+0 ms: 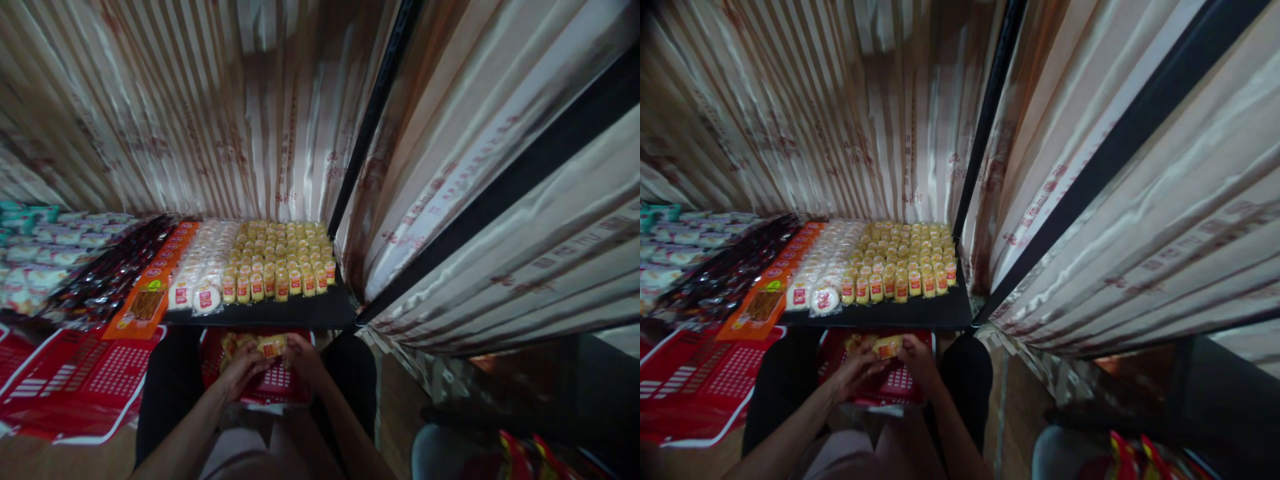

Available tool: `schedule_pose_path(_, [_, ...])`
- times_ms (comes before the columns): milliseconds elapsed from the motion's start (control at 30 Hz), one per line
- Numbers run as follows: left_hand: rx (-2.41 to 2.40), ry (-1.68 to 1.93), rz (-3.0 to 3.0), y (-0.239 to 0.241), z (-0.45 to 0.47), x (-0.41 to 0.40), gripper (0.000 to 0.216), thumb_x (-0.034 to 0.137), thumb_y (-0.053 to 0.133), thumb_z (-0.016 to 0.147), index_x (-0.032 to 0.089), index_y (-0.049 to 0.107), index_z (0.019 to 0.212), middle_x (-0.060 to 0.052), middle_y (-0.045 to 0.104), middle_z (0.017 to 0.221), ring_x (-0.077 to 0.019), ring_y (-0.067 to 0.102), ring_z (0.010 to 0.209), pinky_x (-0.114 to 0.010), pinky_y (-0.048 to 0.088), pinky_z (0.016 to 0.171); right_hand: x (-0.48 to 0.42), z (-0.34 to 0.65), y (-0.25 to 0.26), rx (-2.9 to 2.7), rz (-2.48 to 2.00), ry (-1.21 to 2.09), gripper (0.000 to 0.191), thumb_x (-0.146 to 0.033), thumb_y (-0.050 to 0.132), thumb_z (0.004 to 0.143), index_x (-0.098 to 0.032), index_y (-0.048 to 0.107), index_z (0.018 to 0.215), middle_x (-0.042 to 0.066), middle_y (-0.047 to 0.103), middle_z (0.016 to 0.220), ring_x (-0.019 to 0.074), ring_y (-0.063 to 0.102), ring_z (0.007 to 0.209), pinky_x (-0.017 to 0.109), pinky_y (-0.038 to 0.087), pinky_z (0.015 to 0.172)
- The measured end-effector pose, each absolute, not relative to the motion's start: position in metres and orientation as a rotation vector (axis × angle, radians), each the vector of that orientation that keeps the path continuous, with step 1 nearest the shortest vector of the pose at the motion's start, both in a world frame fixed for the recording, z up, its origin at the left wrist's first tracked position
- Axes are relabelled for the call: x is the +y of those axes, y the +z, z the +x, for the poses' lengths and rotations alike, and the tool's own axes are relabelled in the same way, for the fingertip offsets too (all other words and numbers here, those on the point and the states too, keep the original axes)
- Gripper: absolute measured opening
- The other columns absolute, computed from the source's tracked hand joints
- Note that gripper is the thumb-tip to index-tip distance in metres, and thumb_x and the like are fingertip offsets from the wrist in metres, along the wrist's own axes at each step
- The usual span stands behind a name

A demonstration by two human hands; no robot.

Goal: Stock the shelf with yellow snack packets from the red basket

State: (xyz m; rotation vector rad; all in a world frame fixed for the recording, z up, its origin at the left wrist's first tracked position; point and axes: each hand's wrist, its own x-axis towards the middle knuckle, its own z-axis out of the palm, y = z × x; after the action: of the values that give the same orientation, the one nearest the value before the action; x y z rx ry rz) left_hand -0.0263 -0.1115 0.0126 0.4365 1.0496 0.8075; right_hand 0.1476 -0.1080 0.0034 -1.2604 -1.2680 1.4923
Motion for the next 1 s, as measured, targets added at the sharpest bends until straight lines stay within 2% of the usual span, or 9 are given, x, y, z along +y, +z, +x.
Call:
schedule_pose_path(67, [1.077, 0.787, 0.546, 0.013, -0.024, -0.112, 0.032, 0.017, 0.070, 0.059, 0.017, 0.052, 0.086, -0.004, 0.066, 0.085, -0.0138, 0.064, 0.074, -0.022, 0.049, 0.067, -0.105, 0.147, 0.014, -1.237, -1.252, 1.462, 0.027, -0.033, 0.055, 0.071, -0.020, 0.059, 0.094, 0.004, 0.067, 0.087, 0.0170, 0.064, 0.078, 0.031, 0.050, 0.072])
schedule_pose_path(167, [1.187, 0.757, 0.776, 0.016, -0.020, -0.111, 0.033, 0.028, 0.071, 0.057, 0.018, 0.054, 0.083, 0.003, 0.060, 0.069, -0.0102, 0.056, 0.060, -0.020, 0.042, 0.056, -0.098, 0.146, 0.024, -1.223, -1.328, 1.336, 0.032, -0.035, 0.060, 0.068, -0.019, 0.060, 0.096, 0.005, 0.066, 0.088, 0.0158, 0.063, 0.074, 0.030, 0.050, 0.070])
schedule_pose_path(233, [1.264, 0.771, 0.976, 0.019, -0.016, -0.108, 0.031, 0.034, 0.070, 0.057, 0.017, 0.057, 0.080, 0.004, 0.055, 0.062, -0.0100, 0.051, 0.056, -0.021, 0.038, 0.055, -0.093, 0.144, 0.027, -1.225, -1.364, 1.252, 0.035, -0.035, 0.061, 0.068, -0.019, 0.060, 0.099, 0.005, 0.064, 0.088, 0.0142, 0.061, 0.072, 0.029, 0.050, 0.069])
schedule_pose_path(367, [1.388, 0.818, 1.243, 0.026, -0.012, -0.100, 0.027, 0.037, 0.065, 0.058, 0.015, 0.063, 0.074, 0.002, 0.055, 0.064, -0.0125, 0.047, 0.061, -0.023, 0.037, 0.060, -0.084, 0.139, 0.031, -1.249, -1.361, 1.173, 0.036, -0.034, 0.061, 0.070, -0.019, 0.059, 0.102, 0.004, 0.064, 0.090, 0.0121, 0.059, 0.070, 0.028, 0.050, 0.068])
schedule_pose_path(633, [1.422, 0.839, 1.307, 0.042, 0.000, -0.087, 0.035, 0.041, 0.060, 0.065, 0.012, 0.066, 0.082, -0.001, 0.057, 0.067, -0.0133, 0.046, 0.061, -0.024, 0.037, 0.058, -0.086, 0.130, 0.040, -1.221, -1.296, 1.126, 0.033, -0.032, 0.057, 0.074, -0.020, 0.058, 0.105, 0.004, 0.066, 0.091, 0.0166, 0.062, 0.079, 0.030, 0.052, 0.071])
schedule_pose_path(833, [1.361, 0.845, 1.361, 0.050, 0.034, -0.072, 0.029, 0.029, 0.063, 0.066, 0.013, 0.067, 0.089, -0.004, 0.063, 0.080, -0.0169, 0.055, 0.073, -0.027, 0.044, 0.072, -0.088, 0.153, 0.038, -1.131, -1.359, 0.985, 0.042, -0.035, 0.053, 0.078, -0.021, 0.054, 0.117, 0.006, 0.066, 0.104, 0.0189, 0.063, 0.089, 0.033, 0.051, 0.081])
schedule_pose_path(1000, [1.352, 0.969, 1.454, 0.064, 0.072, -0.058, 0.037, 0.016, 0.057, 0.071, 0.018, 0.062, 0.107, -0.008, 0.059, 0.107, -0.0158, 0.057, 0.082, -0.030, 0.044, 0.087, -0.073, 0.192, 0.037, -1.090, -1.485, 0.756, 0.047, -0.038, 0.048, 0.081, -0.019, 0.051, 0.123, 0.009, 0.064, 0.110, 0.0208, 0.061, 0.094, 0.035, 0.049, 0.085])
